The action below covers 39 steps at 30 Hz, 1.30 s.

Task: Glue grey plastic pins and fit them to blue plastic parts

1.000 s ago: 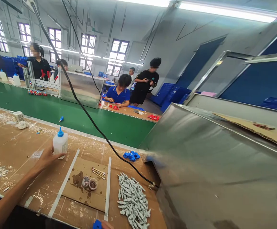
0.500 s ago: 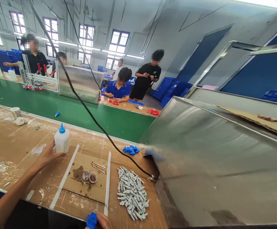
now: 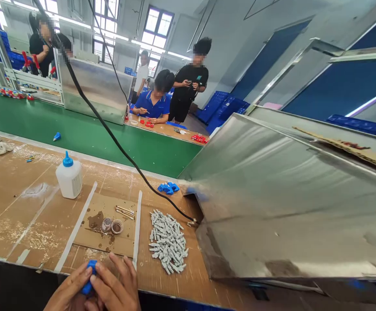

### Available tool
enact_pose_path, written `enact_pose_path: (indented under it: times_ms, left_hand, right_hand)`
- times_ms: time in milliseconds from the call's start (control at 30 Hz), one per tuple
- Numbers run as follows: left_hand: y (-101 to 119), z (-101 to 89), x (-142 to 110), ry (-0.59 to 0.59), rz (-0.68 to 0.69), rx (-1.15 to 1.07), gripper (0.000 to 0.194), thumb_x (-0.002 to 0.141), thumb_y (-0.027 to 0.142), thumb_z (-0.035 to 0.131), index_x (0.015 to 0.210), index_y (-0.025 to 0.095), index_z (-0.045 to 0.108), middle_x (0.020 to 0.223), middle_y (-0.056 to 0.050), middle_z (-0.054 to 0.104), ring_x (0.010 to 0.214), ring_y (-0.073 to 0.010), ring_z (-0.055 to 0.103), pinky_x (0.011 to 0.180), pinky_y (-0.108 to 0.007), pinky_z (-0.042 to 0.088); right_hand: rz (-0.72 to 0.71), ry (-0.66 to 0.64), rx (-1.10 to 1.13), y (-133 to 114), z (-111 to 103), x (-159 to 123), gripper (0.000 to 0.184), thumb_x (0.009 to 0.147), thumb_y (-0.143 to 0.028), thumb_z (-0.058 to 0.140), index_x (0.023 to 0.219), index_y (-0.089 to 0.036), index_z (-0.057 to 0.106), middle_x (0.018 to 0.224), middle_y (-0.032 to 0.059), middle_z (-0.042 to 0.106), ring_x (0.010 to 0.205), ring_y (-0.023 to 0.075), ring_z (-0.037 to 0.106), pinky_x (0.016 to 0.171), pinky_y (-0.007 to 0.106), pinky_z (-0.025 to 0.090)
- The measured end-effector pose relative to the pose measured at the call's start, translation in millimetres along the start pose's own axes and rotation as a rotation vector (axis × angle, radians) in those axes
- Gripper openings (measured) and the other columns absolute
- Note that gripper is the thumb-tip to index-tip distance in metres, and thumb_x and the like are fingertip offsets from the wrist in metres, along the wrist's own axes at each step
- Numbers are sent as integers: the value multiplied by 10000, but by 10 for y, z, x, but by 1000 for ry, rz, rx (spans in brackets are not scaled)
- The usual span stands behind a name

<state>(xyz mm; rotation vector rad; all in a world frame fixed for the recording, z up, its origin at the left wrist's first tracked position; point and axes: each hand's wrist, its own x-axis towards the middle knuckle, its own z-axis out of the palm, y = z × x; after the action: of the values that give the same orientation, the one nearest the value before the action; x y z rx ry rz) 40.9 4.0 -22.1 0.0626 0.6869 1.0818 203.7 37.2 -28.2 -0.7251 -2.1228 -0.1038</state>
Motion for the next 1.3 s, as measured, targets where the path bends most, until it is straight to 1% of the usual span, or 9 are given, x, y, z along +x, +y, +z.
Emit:
enact_pose_path:
  times_ms: [133, 233, 367, 433, 667, 800, 900, 1033, 1300]
  left_hand:
    - [176, 74, -47, -65, 126, 152, 448, 684, 585, 859, 766, 172, 708, 587, 38, 521, 437, -74, 463, 416, -178, 311]
    - [180, 38, -78, -85, 186, 356, 581, 737, 691, 761, 674, 137, 598, 490, 101, 340, 408, -16, 204, 429, -172, 122]
    - [110, -12, -76, -115, 178, 456, 620, 765, 758, 673, 653, 167, 521, 467, 132, 243, 408, -24, 117, 431, -199, 85]
    - [92, -36, -58, -127, 157, 455, 627, 753, 771, 672, 642, 179, 500, 467, 131, 243, 406, -28, 108, 430, -203, 76]
    - [170, -192, -2, -236, 163, 549, 708, 759, 813, 583, 914, 130, 683, 614, 20, 511, 485, -81, 266, 467, -226, 156]
    - [240, -138, -110, -112, 216, 604, 632, 790, 704, 689, 1164, 195, 691, 813, -35, 663, 593, -123, 462, 574, -247, 337]
    - [282, -57, -184, -19, 275, 538, 588, 725, 603, 823, 1149, 208, 725, 944, -80, 720, 755, -187, 585, 701, -299, 446]
    - [324, -25, -167, -7, 310, 450, 502, 678, 552, 882, 1025, 205, 772, 902, -75, 740, 752, -191, 607, 703, -300, 464]
    - [289, -86, -98, -74, 297, 425, 448, 810, 567, 769, 1139, 263, 753, 813, -10, 662, 662, -138, 577, 674, -281, 417]
  right_hand:
    - [290, -36, -86, 355, -383, 128, 376, 1008, -407, 577, 1324, -204, 598, 1269, 106, 666, 1162, 269, 638, 966, 410, 529]
    - [416, 1, -332, 752, -578, 109, 346, 1032, -433, 538, 1216, -167, 661, 1145, 116, 688, 1059, 310, 635, 920, 482, 495]
    - [536, -78, -489, 1143, -548, -52, 670, 1041, -625, 341, 1088, -78, 725, 997, 148, 705, 903, 311, 656, 792, 457, 525]
    - [574, -102, -435, 1222, -506, -107, 698, 1042, -639, 320, 1078, -76, 730, 1000, 138, 721, 911, 290, 669, 828, 436, 525]
    - [647, -89, -293, 1241, -579, -24, 656, 997, -707, 391, 1005, -158, 750, 984, 87, 737, 925, 277, 651, 856, 414, 485]
    - [727, 17, -214, 1198, -661, 23, 671, 933, -750, 480, 1054, -153, 762, 1052, 105, 741, 975, 303, 665, 891, 420, 484]
    - [973, 78, -66, 1109, -701, 83, 714, 831, -798, 569, 1091, -163, 767, 1130, 116, 735, 1028, 323, 680, 921, 417, 498]
    - [1315, 122, 332, 952, -656, 208, 766, 663, -793, 737, 1110, -171, 744, 968, 96, 765, 860, 261, 706, 818, 349, 560]
    - [1244, 201, 757, 768, -434, 332, 464, 697, -558, 875, 977, -206, 757, 851, 40, 746, 718, 148, 700, 728, 205, 577]
